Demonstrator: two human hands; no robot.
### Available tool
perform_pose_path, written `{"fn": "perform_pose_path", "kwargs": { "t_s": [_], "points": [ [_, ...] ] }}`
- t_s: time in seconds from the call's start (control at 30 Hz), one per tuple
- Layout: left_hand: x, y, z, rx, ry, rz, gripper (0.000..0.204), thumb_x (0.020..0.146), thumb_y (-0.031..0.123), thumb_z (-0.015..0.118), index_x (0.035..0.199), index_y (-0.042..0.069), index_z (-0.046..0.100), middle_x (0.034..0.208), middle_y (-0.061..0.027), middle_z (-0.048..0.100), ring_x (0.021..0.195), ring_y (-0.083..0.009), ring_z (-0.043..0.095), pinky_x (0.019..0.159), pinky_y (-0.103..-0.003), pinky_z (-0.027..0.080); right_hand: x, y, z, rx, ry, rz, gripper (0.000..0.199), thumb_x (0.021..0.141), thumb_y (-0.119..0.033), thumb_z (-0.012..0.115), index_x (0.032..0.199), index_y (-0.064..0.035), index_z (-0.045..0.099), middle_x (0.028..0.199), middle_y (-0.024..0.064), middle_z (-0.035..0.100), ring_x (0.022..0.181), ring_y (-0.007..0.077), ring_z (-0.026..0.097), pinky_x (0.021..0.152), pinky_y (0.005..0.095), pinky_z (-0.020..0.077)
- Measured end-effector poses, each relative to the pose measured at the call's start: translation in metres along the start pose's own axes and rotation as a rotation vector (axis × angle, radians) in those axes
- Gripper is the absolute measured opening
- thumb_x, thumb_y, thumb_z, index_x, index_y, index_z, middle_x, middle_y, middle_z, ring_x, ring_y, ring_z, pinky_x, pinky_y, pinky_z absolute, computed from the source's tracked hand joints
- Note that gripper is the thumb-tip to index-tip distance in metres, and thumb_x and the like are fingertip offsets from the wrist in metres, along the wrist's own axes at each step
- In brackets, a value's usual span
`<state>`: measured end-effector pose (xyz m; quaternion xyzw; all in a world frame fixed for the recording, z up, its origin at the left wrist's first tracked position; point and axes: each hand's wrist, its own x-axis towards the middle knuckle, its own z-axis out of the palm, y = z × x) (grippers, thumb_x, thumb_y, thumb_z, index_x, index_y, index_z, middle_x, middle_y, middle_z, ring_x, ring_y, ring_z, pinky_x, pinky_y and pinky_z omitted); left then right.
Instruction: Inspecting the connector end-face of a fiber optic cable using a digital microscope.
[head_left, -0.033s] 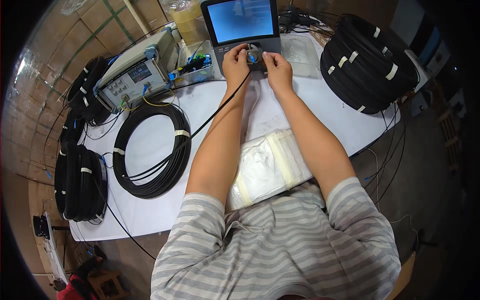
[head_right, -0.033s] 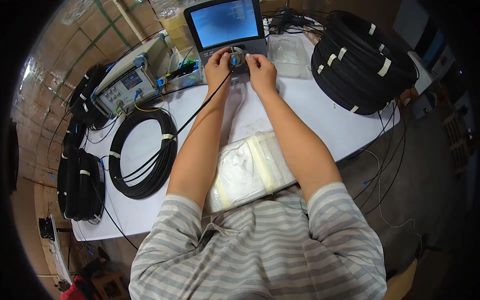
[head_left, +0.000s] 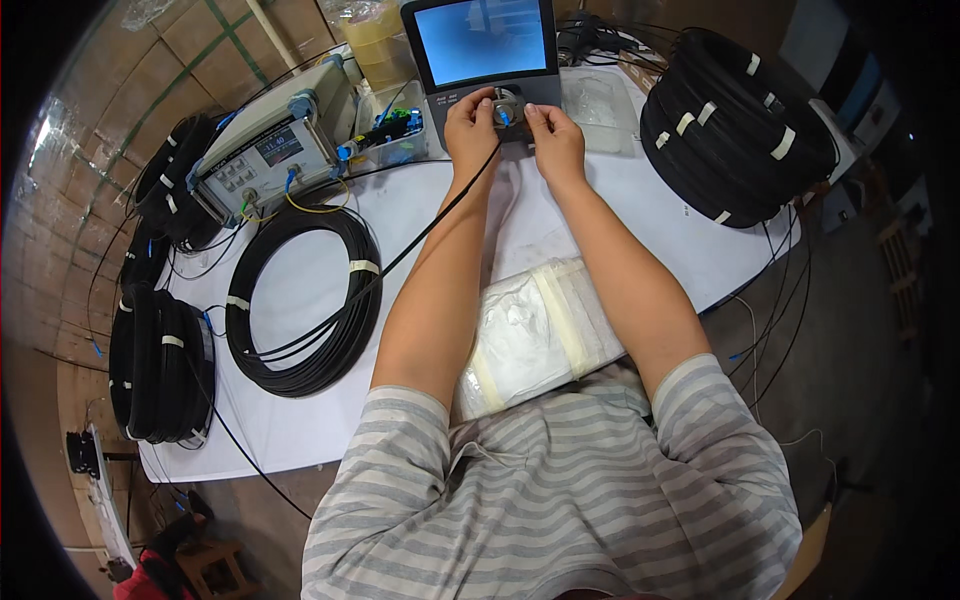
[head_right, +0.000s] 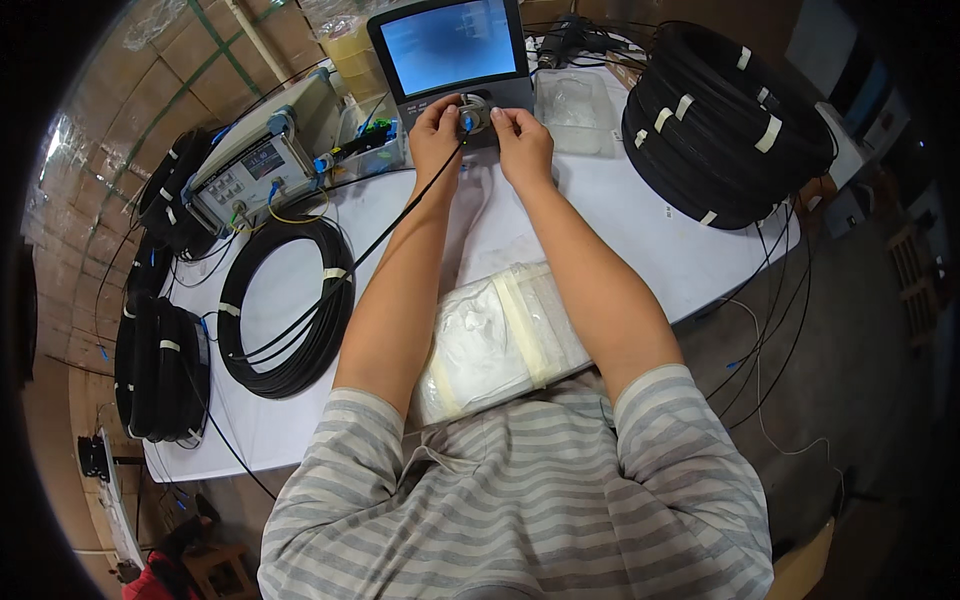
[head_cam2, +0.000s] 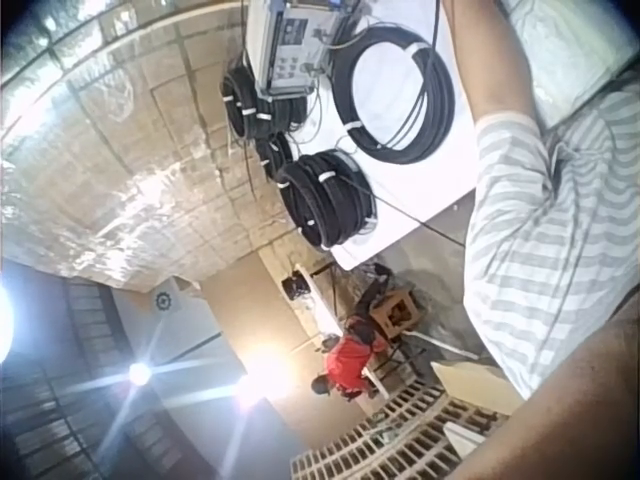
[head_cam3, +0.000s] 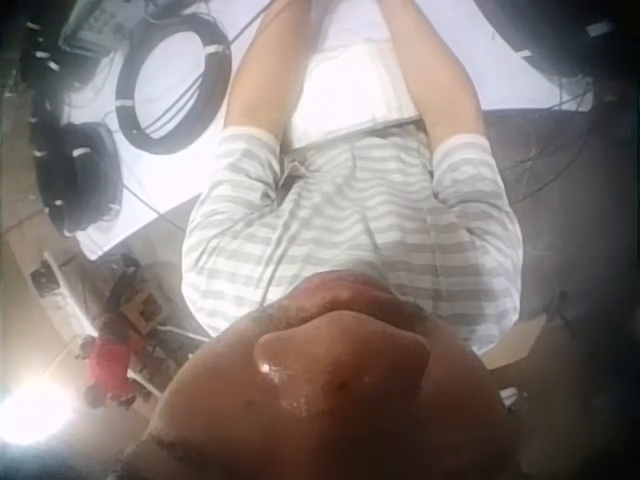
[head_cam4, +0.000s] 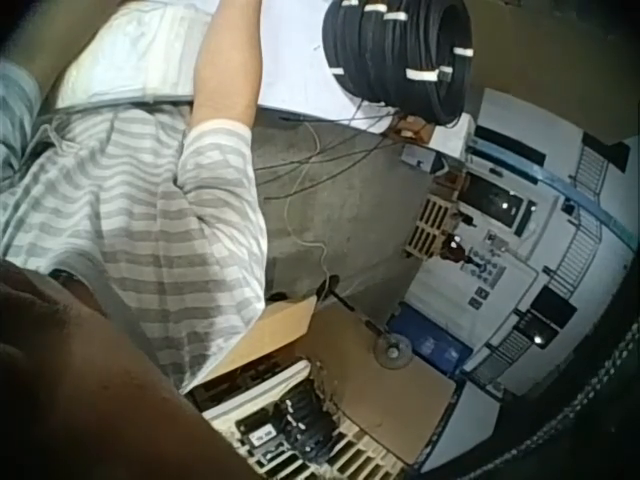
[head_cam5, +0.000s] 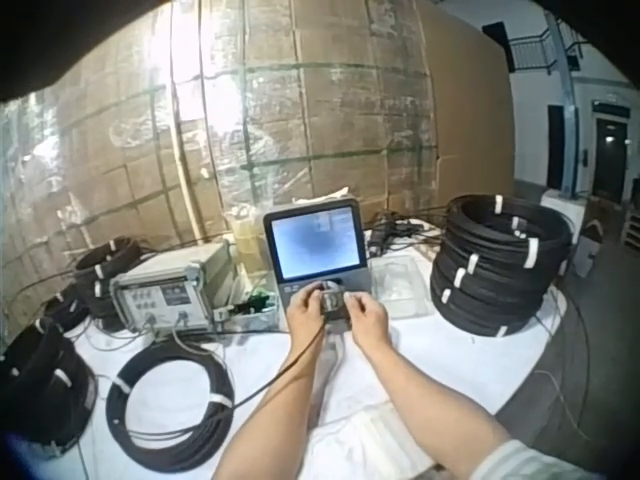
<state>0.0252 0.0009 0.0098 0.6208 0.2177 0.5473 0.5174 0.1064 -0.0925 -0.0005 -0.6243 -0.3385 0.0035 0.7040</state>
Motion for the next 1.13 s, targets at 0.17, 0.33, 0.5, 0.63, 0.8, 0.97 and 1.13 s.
{"fn": "perform_pose_path", "kwargs": {
  "t_s": [0.17, 0.33, 0.5, 0.63, 0.8, 0.97, 1.13],
  "points": [
    [0.001, -0.003, -0.001, -0.013, 0.003, 0.015, 0.021, 0.097, 0.015, 0.06, 0.108, 0.006, 0.075, 0.108, -0.0134, 0.063, 0.097, -0.0242, 0.064, 0.087, -0.034, 0.05, 0.001, 0.005, 0.003, 0.057, -0.002, 0.008, 0.032, 0.097, -0.032, 0.068, 0.098, -0.001, 0.072, 0.077, 0.0052, 0.069, 0.071, 0.0128, 0.061, 0.067, 0.0291, 0.0495],
    [-0.002, 0.001, 0.003, 0.003, 0.014, 0.007, 0.023, 0.096, 0.017, 0.062, 0.111, 0.004, 0.074, 0.11, -0.0125, 0.061, 0.095, -0.0224, 0.064, 0.084, -0.033, 0.051, 0.003, 0.016, 0.007, 0.106, -0.038, -0.034, 0.031, 0.098, -0.031, 0.067, 0.107, -0.0012, 0.068, 0.081, 0.0037, 0.069, 0.071, 0.0103, 0.06, 0.066, 0.0272, 0.0487],
    [-0.009, 0.008, -0.002, 0.101, 0.064, 0.029, 0.025, 0.096, 0.019, 0.063, 0.112, 0.003, 0.073, 0.11, -0.0125, 0.061, 0.093, -0.022, 0.064, 0.083, -0.032, 0.051, -0.01, 0.005, 0.007, 0.228, -0.174, 0.11, 0.033, 0.098, -0.029, 0.066, 0.118, -0.0023, 0.063, 0.082, 0.0022, 0.068, 0.071, 0.0082, 0.059, 0.065, 0.0246, 0.0478],
    [-0.009, 0.006, 0.0, 0.154, 0.07, 0.11, 0.026, 0.096, 0.022, 0.063, 0.112, 0.002, 0.072, 0.11, -0.0134, 0.061, 0.092, -0.0223, 0.064, 0.083, -0.033, 0.051, -0.008, 0.001, 0.003, 0.229, -0.216, 0.144, 0.035, 0.099, -0.027, 0.064, 0.124, -0.0036, 0.061, 0.085, 0.0031, 0.068, 0.074, 0.0087, 0.06, 0.067, 0.0246, 0.0487],
    [-0.007, -0.005, 0.004, 0.042, 0.113, 0.031, 0.029, 0.096, 0.026, 0.064, 0.109, 0.0, 0.07, 0.106, -0.0138, 0.063, 0.092, -0.0228, 0.063, 0.083, -0.034, 0.051, -0.003, 0.006, 0.001, 0.12, -0.236, 0.011, 0.036, 0.101, -0.027, 0.061, 0.133, -0.0106, 0.059, 0.093, 0.006, 0.069, 0.08, 0.0117, 0.062, 0.073, 0.0276, 0.0506],
    [-0.008, -0.007, 0.002, 0.043, 0.121, -0.037, 0.031, 0.096, 0.028, 0.065, 0.106, -0.001, 0.069, 0.101, -0.0136, 0.064, 0.091, -0.0231, 0.063, 0.083, -0.035, 0.051, -0.003, 0.006, -0.001, 0.112, -0.267, 0.026, 0.037, 0.101, -0.027, 0.06, 0.136, -0.0142, 0.058, 0.095, 0.0069, 0.07, 0.084, 0.0139, 0.064, 0.076, 0.0294, 0.0516],
    [-0.008, -0.005, -0.001, 0.017, 0.069, -0.076, 0.033, 0.095, 0.031, 0.066, 0.112, 0.004, 0.07, 0.113, -0.0169, 0.065, 0.096, -0.027, 0.065, 0.087, -0.036, 0.05, -0.006, -0.002, -0.003, 0.209, -0.31, 0.136, 0.042, 0.101, -0.028, 0.061, 0.139, -0.0108, 0.055, 0.098, 0.0082, 0.071, 0.088, 0.0132, 0.066, 0.078, 0.0281, 0.0514]
  ]
}}
